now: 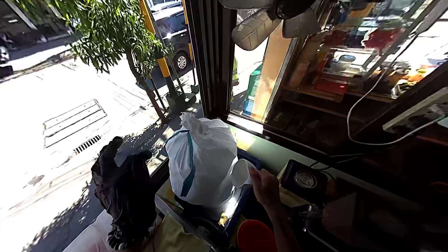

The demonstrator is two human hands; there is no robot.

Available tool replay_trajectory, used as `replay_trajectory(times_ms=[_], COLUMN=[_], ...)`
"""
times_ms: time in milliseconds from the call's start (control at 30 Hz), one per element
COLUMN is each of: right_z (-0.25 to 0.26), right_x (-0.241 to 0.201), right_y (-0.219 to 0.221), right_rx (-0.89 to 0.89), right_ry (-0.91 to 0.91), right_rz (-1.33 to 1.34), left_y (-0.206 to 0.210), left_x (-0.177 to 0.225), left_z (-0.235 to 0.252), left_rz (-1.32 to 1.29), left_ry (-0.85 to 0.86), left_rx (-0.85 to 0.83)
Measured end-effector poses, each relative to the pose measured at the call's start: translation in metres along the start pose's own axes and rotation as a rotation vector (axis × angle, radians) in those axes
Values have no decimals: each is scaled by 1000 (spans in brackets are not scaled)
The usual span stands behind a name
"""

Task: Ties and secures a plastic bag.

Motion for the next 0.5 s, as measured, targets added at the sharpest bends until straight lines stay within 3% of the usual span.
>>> replay_trajectory(times_ms=[100, 167, 200, 233, 300, 367, 433, 500], right_z=[17, 33, 44, 57, 86, 116, 146, 176], right_x=[-8, -25, -40, -56, -90, -119, -136, -150], right_y=[1, 3, 2, 2, 0, 2, 10, 12], right_rx=[-60, -156, -248, -343, -470, -542, -570, -698], right_ry=[-191, -251, -260, -252, -221, -166, -205, -250], right_rz=[150, 270, 288, 276, 198, 99, 48, -9], left_y=[46, 92, 114, 133, 118, 111, 104, 99], left_x=[-24, -57, -78, -96, -74, -45, -24, -4], left_z=[36, 33, 25, 12, 16, 23, 22, 12], left_rz=[-26, -98, -149, -224, -208, -104, -34, 60], left_ry=[-48, -12, 9, -22, -484, -666, -621, -404], left_rx=[-332, -561, -568, -463, -721, -794, -859, -901])
Point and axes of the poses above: each hand's wrist, its own z-axis towards the middle knuckle, its own y-axis out of the palm, x = y × z, the point moved 2 cm from there along z, towards the middle knuckle, and after that the axes turned 3 degrees about -x, right-handed, at the moved point
